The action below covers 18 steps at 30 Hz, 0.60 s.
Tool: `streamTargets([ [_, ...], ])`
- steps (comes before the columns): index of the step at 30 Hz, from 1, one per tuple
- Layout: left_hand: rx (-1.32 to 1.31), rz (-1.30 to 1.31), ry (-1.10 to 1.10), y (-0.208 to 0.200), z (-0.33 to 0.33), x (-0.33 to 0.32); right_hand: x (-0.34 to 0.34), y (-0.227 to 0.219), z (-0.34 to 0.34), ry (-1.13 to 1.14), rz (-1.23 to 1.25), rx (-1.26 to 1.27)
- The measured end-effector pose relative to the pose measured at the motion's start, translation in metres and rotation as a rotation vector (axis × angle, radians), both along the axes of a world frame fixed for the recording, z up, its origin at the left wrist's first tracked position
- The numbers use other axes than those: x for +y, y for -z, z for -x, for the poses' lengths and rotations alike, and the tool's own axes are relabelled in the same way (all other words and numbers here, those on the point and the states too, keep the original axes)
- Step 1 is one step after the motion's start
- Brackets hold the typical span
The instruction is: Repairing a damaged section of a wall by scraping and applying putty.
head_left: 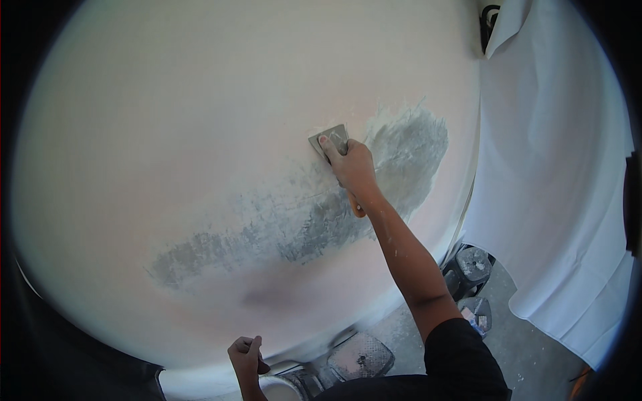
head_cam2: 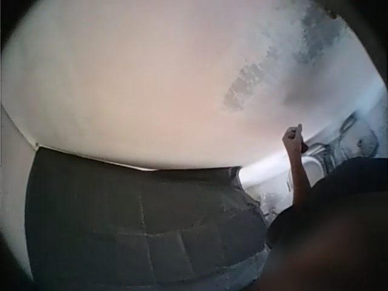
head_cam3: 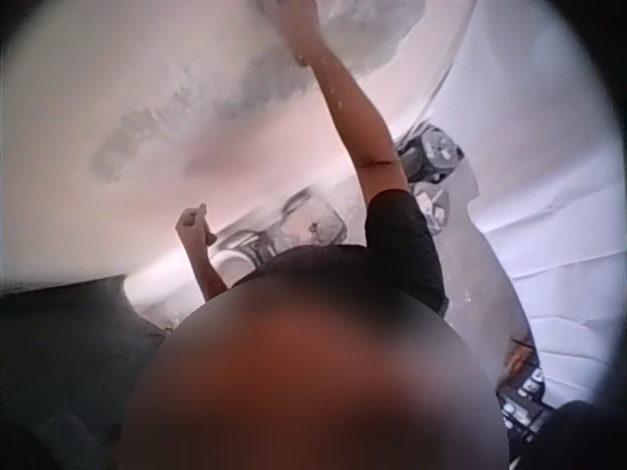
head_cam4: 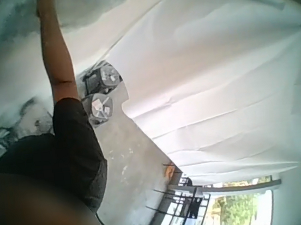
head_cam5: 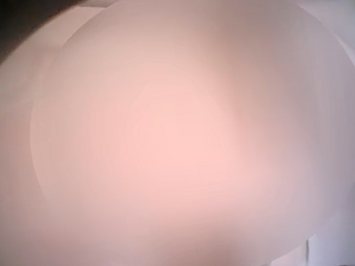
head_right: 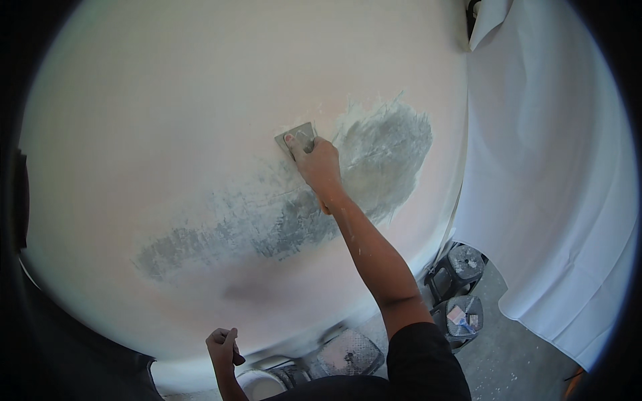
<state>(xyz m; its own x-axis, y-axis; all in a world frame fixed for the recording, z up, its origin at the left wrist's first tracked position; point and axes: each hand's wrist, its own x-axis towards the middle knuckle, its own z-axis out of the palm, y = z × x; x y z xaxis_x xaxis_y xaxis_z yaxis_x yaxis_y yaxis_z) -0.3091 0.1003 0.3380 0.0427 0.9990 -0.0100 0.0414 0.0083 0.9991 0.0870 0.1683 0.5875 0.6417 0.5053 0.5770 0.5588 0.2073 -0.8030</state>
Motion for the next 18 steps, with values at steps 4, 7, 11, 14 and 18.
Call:
streamTargets([
  [4, -0.012, 0.024, -0.016, -0.008, -0.001, -0.002, 0.004, -0.003, 0.002, 0.019, -0.086, -0.077],
  [7, -0.004, -0.003, 0.069, -0.017, -0.015, 0.003, 0.005, -0.004, 0.008, -0.071, 0.004, 0.016],
  [11, -0.003, 0.000, 0.123, -0.048, -0.042, -0.009, 0.009, -0.007, -0.003, -0.035, -0.022, 0.012],
  [14, -0.023, -0.105, 0.208, -0.051, -0.058, -0.006, -0.002, -0.011, 0.009, -0.073, -0.057, 0.090],
  [18, -0.007, -0.076, 0.224, -0.059, -0.061, -0.028, -0.040, 0.004, 0.015, -0.128, -0.096, 0.047],
])
